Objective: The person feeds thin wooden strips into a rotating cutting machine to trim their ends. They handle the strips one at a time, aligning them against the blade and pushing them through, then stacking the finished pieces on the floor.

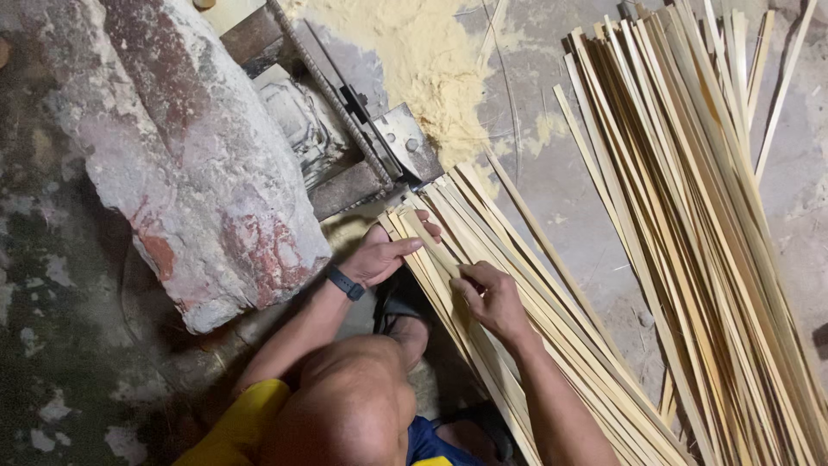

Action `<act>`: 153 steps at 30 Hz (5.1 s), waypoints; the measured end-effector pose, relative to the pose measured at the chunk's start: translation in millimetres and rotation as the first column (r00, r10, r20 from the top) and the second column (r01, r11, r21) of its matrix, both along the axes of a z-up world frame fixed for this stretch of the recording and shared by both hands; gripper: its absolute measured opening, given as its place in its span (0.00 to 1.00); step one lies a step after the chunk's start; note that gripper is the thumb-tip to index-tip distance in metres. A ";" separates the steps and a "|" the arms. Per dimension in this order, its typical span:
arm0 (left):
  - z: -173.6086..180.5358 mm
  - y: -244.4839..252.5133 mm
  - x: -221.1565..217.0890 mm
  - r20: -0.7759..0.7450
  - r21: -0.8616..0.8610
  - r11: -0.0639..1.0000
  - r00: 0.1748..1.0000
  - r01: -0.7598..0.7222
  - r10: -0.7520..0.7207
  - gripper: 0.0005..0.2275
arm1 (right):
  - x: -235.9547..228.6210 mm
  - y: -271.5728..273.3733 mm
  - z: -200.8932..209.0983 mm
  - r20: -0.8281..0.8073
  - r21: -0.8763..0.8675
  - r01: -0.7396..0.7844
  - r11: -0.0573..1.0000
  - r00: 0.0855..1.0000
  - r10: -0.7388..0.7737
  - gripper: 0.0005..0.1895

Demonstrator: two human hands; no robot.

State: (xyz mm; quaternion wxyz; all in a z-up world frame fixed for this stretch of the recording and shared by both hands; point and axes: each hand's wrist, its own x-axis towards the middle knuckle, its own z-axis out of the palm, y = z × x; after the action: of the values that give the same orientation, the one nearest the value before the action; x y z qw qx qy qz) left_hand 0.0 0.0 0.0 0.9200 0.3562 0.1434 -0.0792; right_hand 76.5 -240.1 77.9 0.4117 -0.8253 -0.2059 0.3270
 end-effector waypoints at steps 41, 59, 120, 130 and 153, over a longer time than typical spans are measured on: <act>35.9 -3.4 5.6 -0.211 0.073 0.964 0.941 -0.255 0.264 0.13 | -5.3 36.4 2.8 0.437 0.049 -0.013 0.999 0.899 -0.010 0.13; 33.6 -1.8 3.0 -0.315 0.076 0.964 0.911 -0.257 0.267 0.10 | 0.9 27.4 43.0 0.865 0.050 -0.065 0.997 0.502 -0.010 0.22; 1.1 6.0 -5.7 -0.239 0.218 0.957 0.941 -0.190 0.241 0.13 | -5.5 62.7 52.9 0.783 0.083 -0.098 0.992 0.622 -0.004 0.18; 17.9 -5.7 6.8 -0.161 0.203 0.943 0.941 -0.263 0.297 0.11 | -9.4 45.9 16.8 0.569 0.023 -0.055 0.998 0.822 0.032 0.21; 23.1 -4.5 15.1 -0.125 0.176 0.960 0.963 -0.217 0.240 0.12 | -3.7 43.6 16.6 0.490 0.023 -0.008 1.000 0.872 -0.004 0.14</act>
State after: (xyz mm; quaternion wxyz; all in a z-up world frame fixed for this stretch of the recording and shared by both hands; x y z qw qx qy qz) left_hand 15.1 -4.5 23.1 0.8783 0.4035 0.2561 0.0140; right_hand 72.9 -196.5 94.6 0.3557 -0.8760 -0.3082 0.1054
